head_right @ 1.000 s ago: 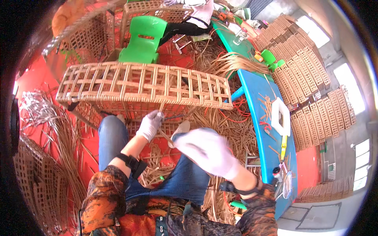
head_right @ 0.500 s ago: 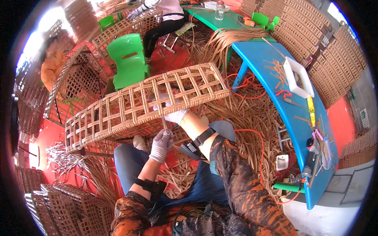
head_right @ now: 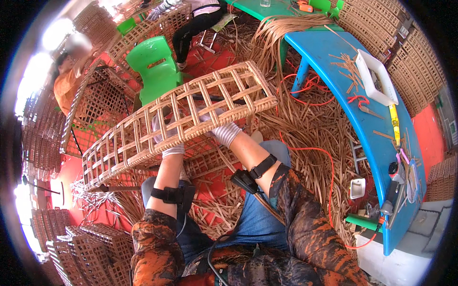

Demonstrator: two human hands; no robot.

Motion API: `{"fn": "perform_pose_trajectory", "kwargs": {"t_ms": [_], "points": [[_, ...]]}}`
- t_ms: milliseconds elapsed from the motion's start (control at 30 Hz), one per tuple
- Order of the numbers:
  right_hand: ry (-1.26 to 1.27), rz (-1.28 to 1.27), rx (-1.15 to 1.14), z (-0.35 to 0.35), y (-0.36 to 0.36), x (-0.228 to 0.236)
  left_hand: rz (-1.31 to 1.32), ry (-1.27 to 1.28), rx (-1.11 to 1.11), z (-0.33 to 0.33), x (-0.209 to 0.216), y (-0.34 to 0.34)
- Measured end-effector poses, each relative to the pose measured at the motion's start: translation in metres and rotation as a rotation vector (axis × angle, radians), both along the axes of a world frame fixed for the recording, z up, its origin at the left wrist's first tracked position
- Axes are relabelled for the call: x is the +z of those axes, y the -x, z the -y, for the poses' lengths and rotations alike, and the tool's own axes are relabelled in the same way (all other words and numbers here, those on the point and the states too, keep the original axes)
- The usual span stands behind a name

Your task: Weaving thin bamboo or rattan strips onto a wooden frame to manufacture furniture components.

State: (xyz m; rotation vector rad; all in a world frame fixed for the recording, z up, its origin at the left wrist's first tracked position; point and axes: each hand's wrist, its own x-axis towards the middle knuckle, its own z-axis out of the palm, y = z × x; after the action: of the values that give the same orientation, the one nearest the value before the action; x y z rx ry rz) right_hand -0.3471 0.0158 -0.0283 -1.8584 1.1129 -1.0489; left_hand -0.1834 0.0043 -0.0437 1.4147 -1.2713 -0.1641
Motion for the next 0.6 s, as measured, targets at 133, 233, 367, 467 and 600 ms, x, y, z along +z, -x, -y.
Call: {"fn": "perform_pose_trajectory", "kwargs": {"t_ms": [133,233,367,467,600], "points": [[-0.066,0.004,0.016,-0.007,0.004,0.011,-0.107,-0.018,-0.042,0.000,0.003,0.007],[-0.106,0.004,0.027,-0.010,0.011,0.015,-0.150,-0.028,-0.071,0.002,0.003,0.015],[-0.156,0.007,0.049,-0.013,0.013,0.018,-0.176,-0.033,-0.080,0.002,0.003,0.014],[-0.187,0.030,0.059,-0.013,0.012,0.017,-0.191,-0.030,-0.086,0.005,0.004,0.013],[-0.228,0.097,0.050,-0.009,0.012,0.011,-0.220,-0.033,-0.098,0.005,0.002,0.016]]}}
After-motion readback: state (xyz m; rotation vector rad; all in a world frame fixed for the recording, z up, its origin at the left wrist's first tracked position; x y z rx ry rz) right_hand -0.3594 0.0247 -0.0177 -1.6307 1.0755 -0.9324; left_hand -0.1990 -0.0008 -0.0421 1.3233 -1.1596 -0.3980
